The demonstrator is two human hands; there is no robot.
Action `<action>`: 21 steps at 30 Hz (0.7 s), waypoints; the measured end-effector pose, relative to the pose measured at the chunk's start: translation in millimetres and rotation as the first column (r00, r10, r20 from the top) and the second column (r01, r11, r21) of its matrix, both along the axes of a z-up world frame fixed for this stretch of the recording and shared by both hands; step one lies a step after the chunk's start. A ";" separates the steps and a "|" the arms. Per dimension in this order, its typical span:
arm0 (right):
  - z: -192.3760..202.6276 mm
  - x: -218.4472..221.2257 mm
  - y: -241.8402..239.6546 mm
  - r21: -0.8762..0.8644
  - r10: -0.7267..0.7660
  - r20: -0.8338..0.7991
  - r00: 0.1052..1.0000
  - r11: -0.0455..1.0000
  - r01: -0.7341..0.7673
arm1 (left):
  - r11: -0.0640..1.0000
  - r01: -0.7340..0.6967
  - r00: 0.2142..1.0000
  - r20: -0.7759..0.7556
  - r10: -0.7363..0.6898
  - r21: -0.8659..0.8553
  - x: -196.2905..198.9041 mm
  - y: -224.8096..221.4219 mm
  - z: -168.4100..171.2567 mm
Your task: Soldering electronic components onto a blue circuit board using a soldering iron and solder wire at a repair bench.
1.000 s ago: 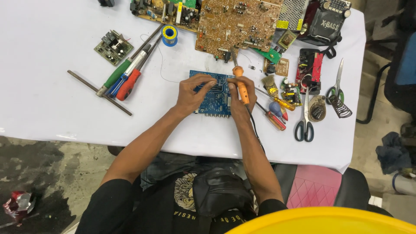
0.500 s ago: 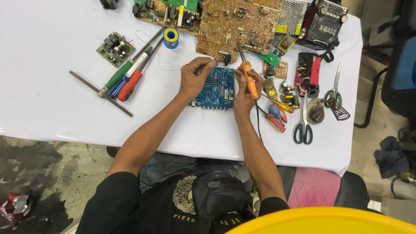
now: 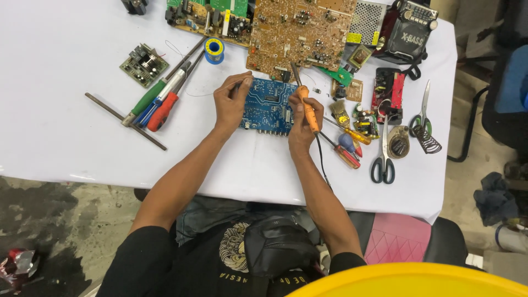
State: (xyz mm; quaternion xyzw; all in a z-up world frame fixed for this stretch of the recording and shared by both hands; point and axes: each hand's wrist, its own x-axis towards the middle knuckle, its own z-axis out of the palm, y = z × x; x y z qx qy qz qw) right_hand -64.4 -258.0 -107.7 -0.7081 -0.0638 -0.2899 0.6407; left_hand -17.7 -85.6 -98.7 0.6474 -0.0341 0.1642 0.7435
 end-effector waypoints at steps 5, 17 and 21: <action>8.8 -2.1 -3.3 -0.066 -0.026 0.030 0.999 0.997 0.028 | 0.993 -0.019 0.999 0.046 0.014 0.112 0.3 0.0 -7.3; -6.8 -17.6 -51.0 -0.014 0.000 0.125 0.992 1.000 0.002 | 0.913 -0.035 0.949 0.299 -0.097 0.406 7.6 24.6 -17.6; 7.5 -23.3 -29.7 -0.037 0.015 0.111 0.994 0.999 -0.011 | 0.909 -0.030 0.955 0.281 -0.097 0.415 9.4 28.1 -15.1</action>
